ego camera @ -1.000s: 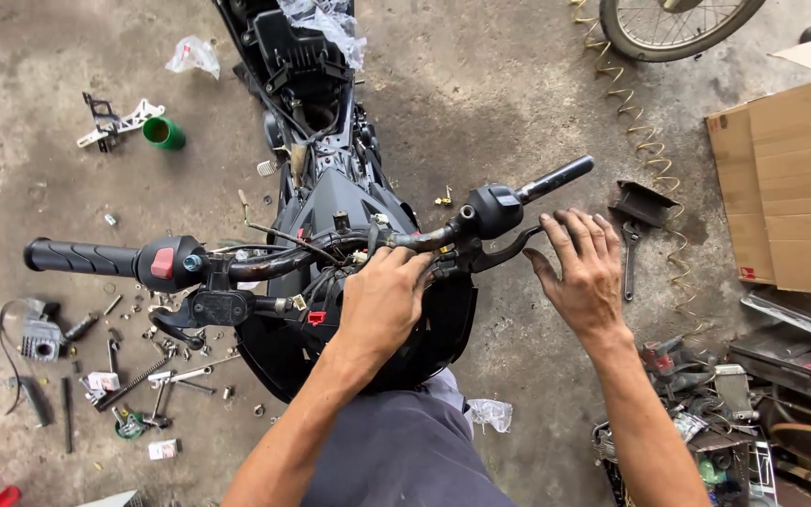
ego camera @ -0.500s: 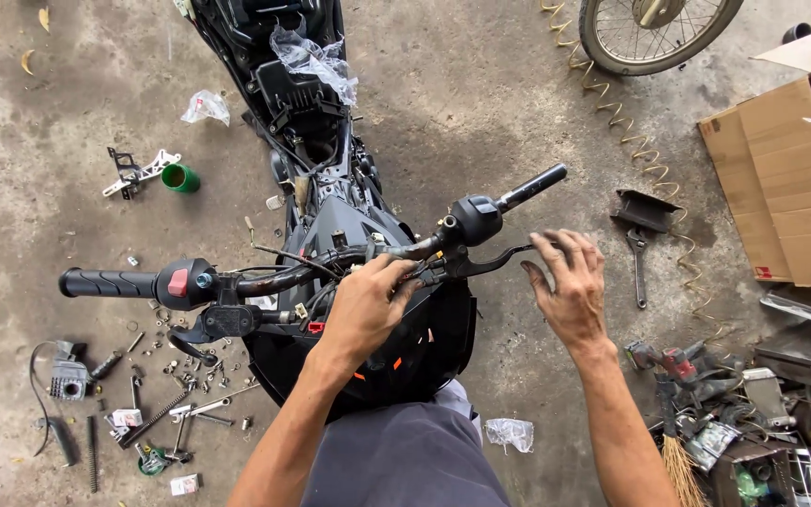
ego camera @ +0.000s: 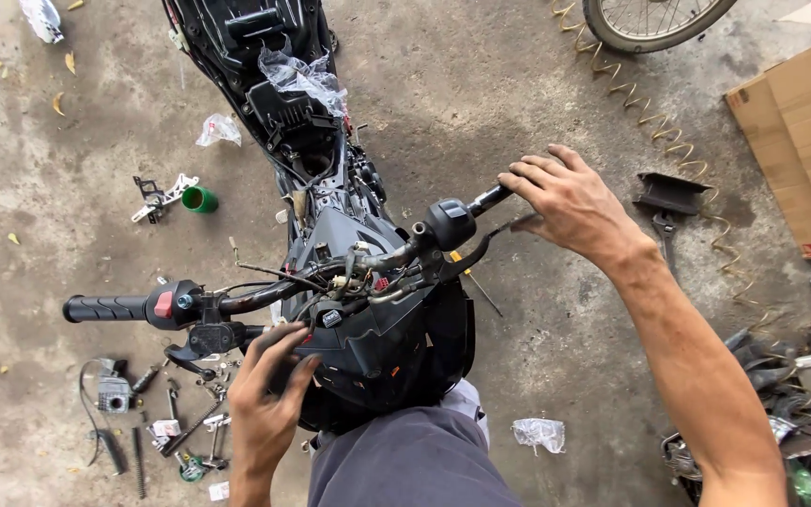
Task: The person works on the handlebars and wiring of a motorcycle, using a hammer to tap components into place. They connect electrical wires and adjust parts near the front fairing and engine area.
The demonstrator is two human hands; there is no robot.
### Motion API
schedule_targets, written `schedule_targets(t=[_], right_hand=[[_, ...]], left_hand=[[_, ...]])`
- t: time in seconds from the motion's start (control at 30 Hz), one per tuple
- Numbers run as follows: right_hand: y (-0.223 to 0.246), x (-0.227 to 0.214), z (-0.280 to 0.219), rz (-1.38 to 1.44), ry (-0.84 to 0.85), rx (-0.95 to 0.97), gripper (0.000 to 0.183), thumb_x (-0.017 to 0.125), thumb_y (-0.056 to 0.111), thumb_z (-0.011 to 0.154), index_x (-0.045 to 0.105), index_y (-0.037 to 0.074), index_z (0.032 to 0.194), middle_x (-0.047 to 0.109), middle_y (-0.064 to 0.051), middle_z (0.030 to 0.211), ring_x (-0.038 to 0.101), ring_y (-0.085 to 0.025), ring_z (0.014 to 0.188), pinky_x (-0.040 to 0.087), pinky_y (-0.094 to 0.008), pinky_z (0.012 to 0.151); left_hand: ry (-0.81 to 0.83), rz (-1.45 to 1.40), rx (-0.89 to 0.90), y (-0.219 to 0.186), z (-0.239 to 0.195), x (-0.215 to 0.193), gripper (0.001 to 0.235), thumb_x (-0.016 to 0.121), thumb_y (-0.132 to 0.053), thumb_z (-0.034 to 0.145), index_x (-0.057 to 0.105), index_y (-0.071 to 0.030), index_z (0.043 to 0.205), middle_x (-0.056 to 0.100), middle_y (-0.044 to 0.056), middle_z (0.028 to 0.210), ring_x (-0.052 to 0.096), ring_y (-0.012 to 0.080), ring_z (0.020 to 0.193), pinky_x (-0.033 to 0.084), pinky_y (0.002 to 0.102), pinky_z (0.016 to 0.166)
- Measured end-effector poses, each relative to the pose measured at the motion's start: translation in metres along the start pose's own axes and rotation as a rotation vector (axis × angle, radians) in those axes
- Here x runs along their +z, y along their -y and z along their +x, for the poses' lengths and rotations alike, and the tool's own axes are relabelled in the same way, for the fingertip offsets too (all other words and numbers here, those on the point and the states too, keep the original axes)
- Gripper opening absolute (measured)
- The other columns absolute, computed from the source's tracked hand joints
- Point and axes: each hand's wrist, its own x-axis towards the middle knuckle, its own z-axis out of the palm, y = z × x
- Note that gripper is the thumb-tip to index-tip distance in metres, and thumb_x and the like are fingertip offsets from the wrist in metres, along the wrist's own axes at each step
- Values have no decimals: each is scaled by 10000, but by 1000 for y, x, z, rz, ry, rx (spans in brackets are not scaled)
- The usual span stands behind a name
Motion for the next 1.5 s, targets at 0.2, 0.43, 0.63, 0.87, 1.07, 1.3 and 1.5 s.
schedule_targets(t=[0.2,0.43,0.63,0.87,1.07,1.3,1.5], right_hand=[[-4,2,-3,81,-74,-12,755,742,547,818,574,190,1462,636,-84,1439,592,-269,1328,389,-437,1186],[-7,-4,-8,355,145,7,1213,838,658,650,300,161,1617,316,-184,1647,255,-334,1534,165,-447,1253],[-9,-3,3,109,-43,-74,699,693,575,845,597,172,1408,648,-96,1403,603,-263,1293,396,-444,1186],[-18,0,8,-56,-140,-211,560,740,438,859,641,174,1344,732,-20,1236,702,-213,1155,466,-405,1131],[-23,1,13,42,-197,-257,409,725,390,927,662,164,1262,756,-1,1154,723,-190,1057,475,-392,1083],[-12,-30,23,146,27,-127,435,583,477,975,696,203,1294,734,-54,1255,685,-230,1096,448,-388,1062],[5,-27,16,194,335,-17,1146,668,809,708,314,183,1600,386,-174,1590,327,-328,1486,193,-482,1242]], left_hand=[[-54,-21,-132,9,-23,-2,335,727,-81,884,713,-60,1218,693,112,1255,696,191,1055,609,287,919],[6,21,-107,10,-16,1,361,735,-124,876,703,-61,1230,692,123,1284,683,228,1186,608,321,979],[48,31,-43,0,-6,7,336,727,-129,892,694,-63,1219,684,105,1290,695,200,1105,618,298,933],[-8,-8,-61,4,-12,0,311,715,-114,903,708,-63,1210,703,100,1262,690,194,1129,602,287,932],[-33,-38,-64,13,-18,-2,318,719,-130,905,705,-57,1214,701,110,1261,694,202,1124,600,283,930],[-35,-96,-71,18,-24,-4,321,714,-183,914,710,-79,1218,714,101,1228,704,211,1153,598,317,991],[-65,-129,-83,26,-29,-7,301,720,-178,912,717,-83,1197,729,89,1208,716,205,1138,592,319,984]])
